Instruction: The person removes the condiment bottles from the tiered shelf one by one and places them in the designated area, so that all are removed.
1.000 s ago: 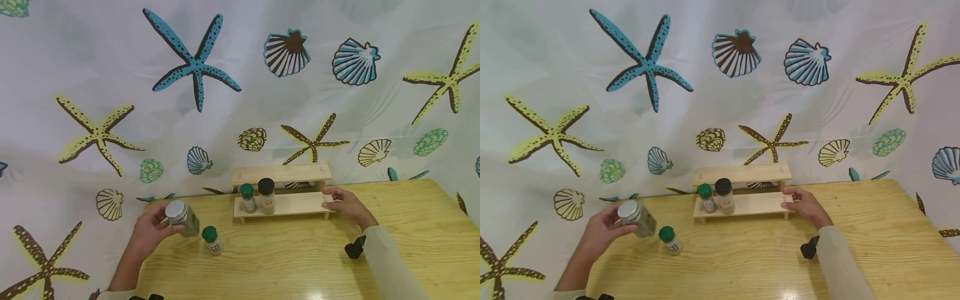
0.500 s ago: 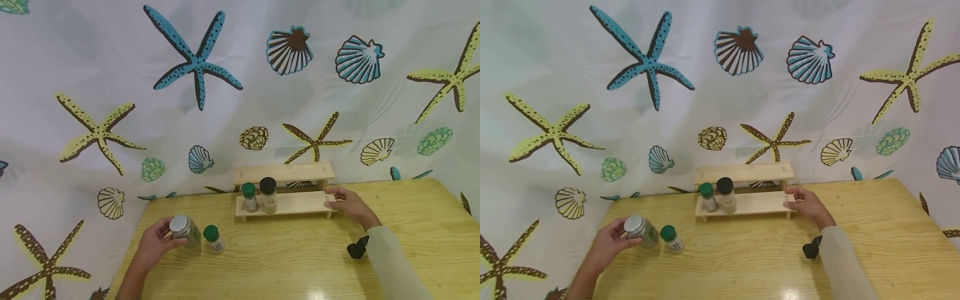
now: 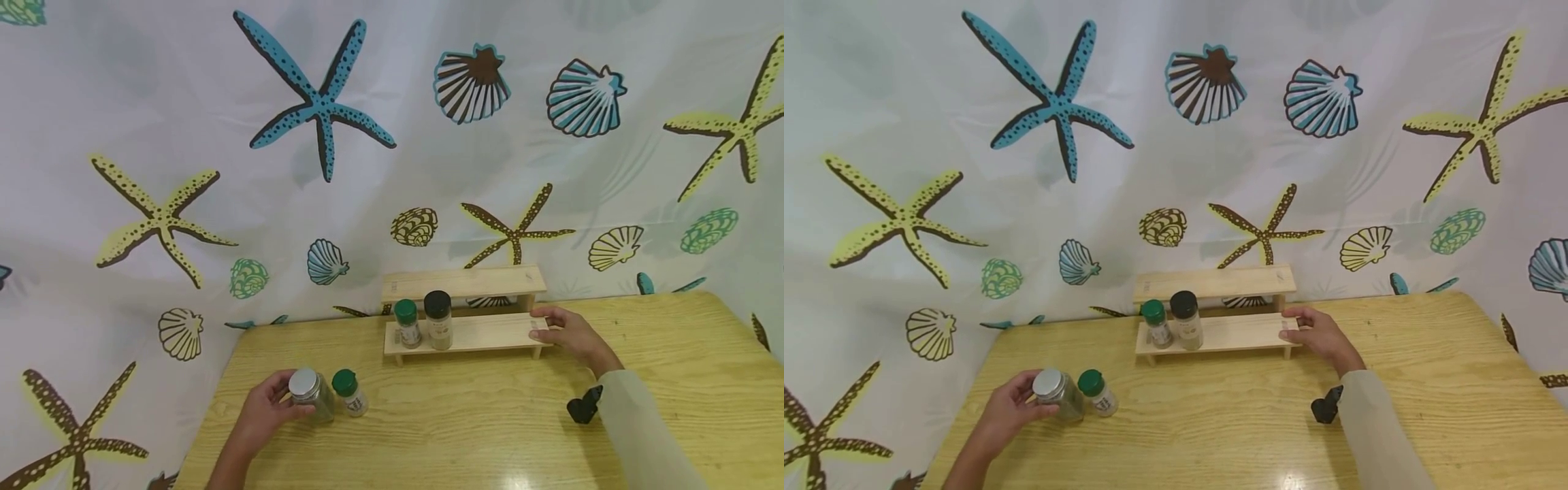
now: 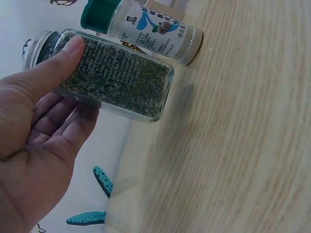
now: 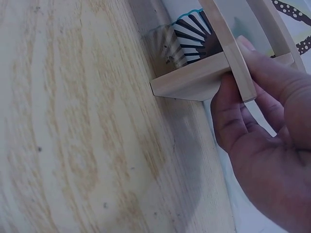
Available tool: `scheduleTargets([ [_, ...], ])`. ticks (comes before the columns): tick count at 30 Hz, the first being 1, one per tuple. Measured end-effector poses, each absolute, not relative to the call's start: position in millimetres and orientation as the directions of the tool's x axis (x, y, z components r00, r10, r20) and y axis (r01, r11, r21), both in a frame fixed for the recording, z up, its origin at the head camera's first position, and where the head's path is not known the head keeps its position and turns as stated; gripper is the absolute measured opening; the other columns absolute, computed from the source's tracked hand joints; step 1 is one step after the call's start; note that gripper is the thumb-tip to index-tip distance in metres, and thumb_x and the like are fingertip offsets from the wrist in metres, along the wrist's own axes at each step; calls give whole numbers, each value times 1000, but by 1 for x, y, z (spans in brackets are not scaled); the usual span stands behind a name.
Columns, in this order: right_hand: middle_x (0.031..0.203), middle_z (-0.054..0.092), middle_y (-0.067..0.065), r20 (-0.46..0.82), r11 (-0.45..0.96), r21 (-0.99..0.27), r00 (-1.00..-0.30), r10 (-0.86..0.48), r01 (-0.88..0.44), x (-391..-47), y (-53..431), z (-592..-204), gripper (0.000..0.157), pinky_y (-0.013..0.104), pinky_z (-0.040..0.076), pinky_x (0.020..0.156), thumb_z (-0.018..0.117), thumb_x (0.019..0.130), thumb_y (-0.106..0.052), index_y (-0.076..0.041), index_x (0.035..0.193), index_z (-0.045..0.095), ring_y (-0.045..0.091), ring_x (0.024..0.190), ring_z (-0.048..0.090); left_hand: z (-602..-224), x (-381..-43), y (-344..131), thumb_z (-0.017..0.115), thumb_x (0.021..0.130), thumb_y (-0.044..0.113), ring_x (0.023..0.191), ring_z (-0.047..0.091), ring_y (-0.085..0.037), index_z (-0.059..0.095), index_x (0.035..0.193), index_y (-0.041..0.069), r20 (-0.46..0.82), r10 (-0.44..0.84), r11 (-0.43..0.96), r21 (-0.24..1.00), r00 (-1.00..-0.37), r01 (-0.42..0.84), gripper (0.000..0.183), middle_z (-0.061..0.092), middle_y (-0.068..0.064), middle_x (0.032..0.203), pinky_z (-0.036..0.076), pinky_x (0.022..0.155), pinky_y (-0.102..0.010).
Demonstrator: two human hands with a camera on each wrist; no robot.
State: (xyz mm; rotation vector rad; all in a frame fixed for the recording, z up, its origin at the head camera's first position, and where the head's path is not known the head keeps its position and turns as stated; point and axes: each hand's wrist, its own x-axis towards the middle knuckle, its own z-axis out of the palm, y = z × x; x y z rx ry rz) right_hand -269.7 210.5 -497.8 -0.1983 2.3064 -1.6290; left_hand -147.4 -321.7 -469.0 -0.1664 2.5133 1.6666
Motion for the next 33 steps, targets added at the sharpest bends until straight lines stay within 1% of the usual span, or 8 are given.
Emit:
scheduleTargets([
  [4,143,34,23,-171,347,-936,-943,-286,65,-269,211,-499,63,36,48,91,68,88,-31,-3,138,43,35,128,33,-474,-147,-320,81,73,12,110,51,7,50,131,3,-162,-29,383,910,-986,-161,66,52,-14,135,50,100,-26],
  [9,144,33,23,-174,343,-937,-941,-291,67,-269,210,-499,63,38,47,92,68,88,-31,-3,139,42,37,130,31,-480,-147,-319,80,74,11,105,50,14,49,131,1,-161,-22,369,916,-987,-158,66,51,-16,136,49,101,-25],
  [13,147,30,24,-181,350,-934,-939,-293,70,-269,210,-498,63,45,45,97,68,88,-32,-4,139,43,39,134,27,-484,-148,-321,79,75,9,105,49,16,47,133,0,-166,-15,347,924,-986,-161,67,49,-17,138,47,101,-22],
  [17,149,28,24,-182,358,-931,-940,-289,70,-268,211,-498,63,51,43,101,68,88,-32,-4,138,43,41,136,24,-487,-149,-323,78,76,10,107,49,16,45,134,1,-153,9,352,925,-988,-141,68,48,-18,139,46,103,-24],
  [23,146,31,23,-163,340,-939,-940,-300,54,-268,213,-499,62,42,46,95,67,89,-31,-3,139,42,38,132,29,-484,-149,-324,78,78,13,108,48,16,45,136,2,-153,24,381,915,-988,-133,68,47,-18,140,44,106,-31],
  [27,144,34,23,-153,340,-939,-941,-301,44,-269,213,-501,62,36,47,90,67,89,-31,-3,138,43,36,128,33,-477,-145,-323,78,77,16,122,45,3,43,138,6,-129,54,436,895,-990,-93,71,46,-14,142,37,111,-39],
  [30,143,34,23,-151,344,-938,-942,-301,41,-268,213,-500,62,36,47,89,67,89,-32,-3,138,43,35,126,34,-469,-143,-324,78,78,17,129,39,1,43,139,9,-70,94,477,879,-993,-17,72,46,-11,143,32,113,-43],
  [33,142,34,22,-155,349,-936,-943,-295,45,-268,213,-499,62,36,47,89,67,88,-32,-4,138,44,35,126,34,-460,-145,-324,77,78,16,128,37,10,44,139,9,15,135,484,872,-991,79,69,47,-12,143,33,113,-25],
])
